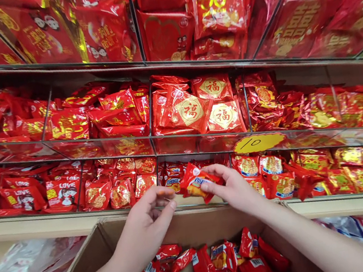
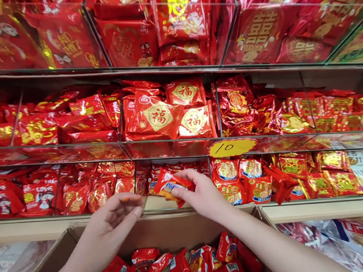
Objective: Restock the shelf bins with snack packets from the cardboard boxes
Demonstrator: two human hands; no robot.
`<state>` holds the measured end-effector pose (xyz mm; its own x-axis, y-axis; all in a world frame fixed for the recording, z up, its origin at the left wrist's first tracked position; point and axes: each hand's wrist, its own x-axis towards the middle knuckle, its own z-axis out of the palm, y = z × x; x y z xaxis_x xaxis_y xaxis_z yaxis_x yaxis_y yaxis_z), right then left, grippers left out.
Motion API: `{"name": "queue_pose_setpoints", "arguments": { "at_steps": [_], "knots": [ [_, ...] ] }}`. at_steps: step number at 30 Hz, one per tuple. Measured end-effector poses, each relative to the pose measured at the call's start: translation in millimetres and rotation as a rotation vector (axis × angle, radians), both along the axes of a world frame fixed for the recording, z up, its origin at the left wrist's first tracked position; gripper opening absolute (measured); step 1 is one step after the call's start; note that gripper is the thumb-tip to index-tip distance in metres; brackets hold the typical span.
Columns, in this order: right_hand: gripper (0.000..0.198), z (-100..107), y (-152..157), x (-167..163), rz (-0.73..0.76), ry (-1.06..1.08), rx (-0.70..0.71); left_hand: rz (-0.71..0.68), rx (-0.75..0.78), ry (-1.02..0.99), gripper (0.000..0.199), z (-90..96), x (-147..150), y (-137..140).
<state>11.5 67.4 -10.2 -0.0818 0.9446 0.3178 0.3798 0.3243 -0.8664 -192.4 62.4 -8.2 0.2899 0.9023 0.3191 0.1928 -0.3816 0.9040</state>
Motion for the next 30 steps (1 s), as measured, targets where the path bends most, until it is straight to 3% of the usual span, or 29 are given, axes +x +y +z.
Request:
{"name": "queue_pose_setpoints", "arguments": {
  "at_steps": [2, 4, 7, 12, 15, 18, 30],
  "knots": [
    [0.031, 0, 22, 1, -0.110, -0.175, 0.032, -0.065, 0.024, 0.155, 0.009, -1.9, 0, -3],
    [0.032, -4, 44, -5, -0.149, -0.487, 0.066, -0.180, 0.055, 0.321, 0.011, -4.6, 3, -7],
    [0.034, -15, 74, -23, -0.048, -0.803, 0.079, -0.396, 0.175, 0.529, 0.014, -9.4, 6, -17],
    [0.028, -34, 102, -46, 0.081, -0.959, 0.082, -0.580, 0.276, 0.689, 0.017, -16.2, 5, -28],
    [0.026, -39, 105, -48, 0.038, -1.038, 0.125, -0.592, 0.281, 0.724, 0.017, -18.5, 3, -27],
    [0.036, -39, 105, -48, 0.005, -1.102, 0.164, -0.602, 0.282, 0.714, 0.018, -19.4, 3, -23],
    [0.035, -39, 117, -59, 0.071, -1.239, 0.144, -0.636, 0.265, 0.765, 0.013, -30.8, -2, -18]
  ]
}}
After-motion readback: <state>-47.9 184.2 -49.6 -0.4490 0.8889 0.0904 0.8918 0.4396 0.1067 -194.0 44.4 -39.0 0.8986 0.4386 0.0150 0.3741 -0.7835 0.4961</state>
